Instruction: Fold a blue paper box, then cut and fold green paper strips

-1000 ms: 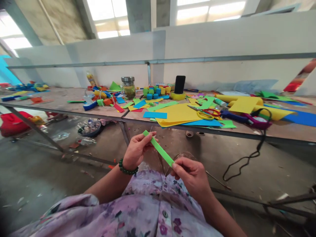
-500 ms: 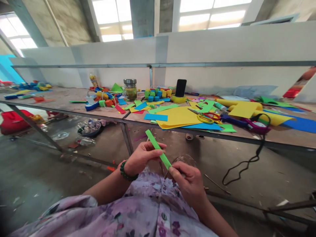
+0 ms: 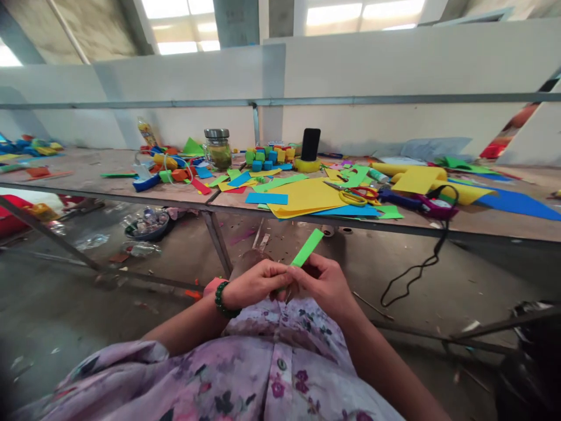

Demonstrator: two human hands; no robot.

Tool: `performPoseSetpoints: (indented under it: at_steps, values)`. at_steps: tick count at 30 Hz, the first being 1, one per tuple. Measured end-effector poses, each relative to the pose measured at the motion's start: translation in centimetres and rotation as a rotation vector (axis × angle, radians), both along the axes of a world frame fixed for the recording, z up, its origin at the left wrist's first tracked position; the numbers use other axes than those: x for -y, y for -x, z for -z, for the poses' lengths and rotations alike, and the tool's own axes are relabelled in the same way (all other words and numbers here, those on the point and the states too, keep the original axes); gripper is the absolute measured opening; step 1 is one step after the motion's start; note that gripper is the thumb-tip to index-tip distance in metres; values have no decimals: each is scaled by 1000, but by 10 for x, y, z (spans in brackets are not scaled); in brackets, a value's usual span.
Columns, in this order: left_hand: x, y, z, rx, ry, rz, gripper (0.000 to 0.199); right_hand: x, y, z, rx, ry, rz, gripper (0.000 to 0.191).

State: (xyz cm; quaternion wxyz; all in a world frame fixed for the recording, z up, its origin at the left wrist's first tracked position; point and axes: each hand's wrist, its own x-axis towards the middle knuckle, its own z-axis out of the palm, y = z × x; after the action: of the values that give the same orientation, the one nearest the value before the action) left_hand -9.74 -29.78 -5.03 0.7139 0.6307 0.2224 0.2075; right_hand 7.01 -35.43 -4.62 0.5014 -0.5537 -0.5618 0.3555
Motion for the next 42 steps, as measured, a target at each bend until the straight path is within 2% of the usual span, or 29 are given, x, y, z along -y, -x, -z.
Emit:
performPoseSetpoints:
  at_steps: [5, 10, 14, 17, 19, 24, 29, 38, 42]
  values:
    - [2, -1, 2, 64, 193, 7, 46, -5, -5, 8, -151, -66, 237, 34]
    - [4, 1, -2, 111, 273, 10, 42, -1, 0, 10, -141, -90, 295, 30]
    - [6, 0, -3, 106, 216, -21, 44, 3, 10, 7, -77, -166, 395, 28]
    - [6, -1, -1, 104, 121, -49, 48, 4, 13, 7, -41, -180, 411, 29]
    - [6, 0, 0, 97, 92, -45, 49, 4, 11, 7, -38, -151, 362, 28]
    - [4, 4, -3, 45, 77, 31, 53, 2, 1, 2, -117, 22, 88, 27]
    - [2, 7, -1, -14, 72, 74, 47, 1, -5, -5, -21, 87, -38, 29]
    - [7, 0, 6, 45, 120, -12, 49, 6, 1, -8, 154, 13, 50, 34]
    - [7, -1, 7, 35, 102, -2, 43, 5, -4, -5, 239, 37, -5, 33]
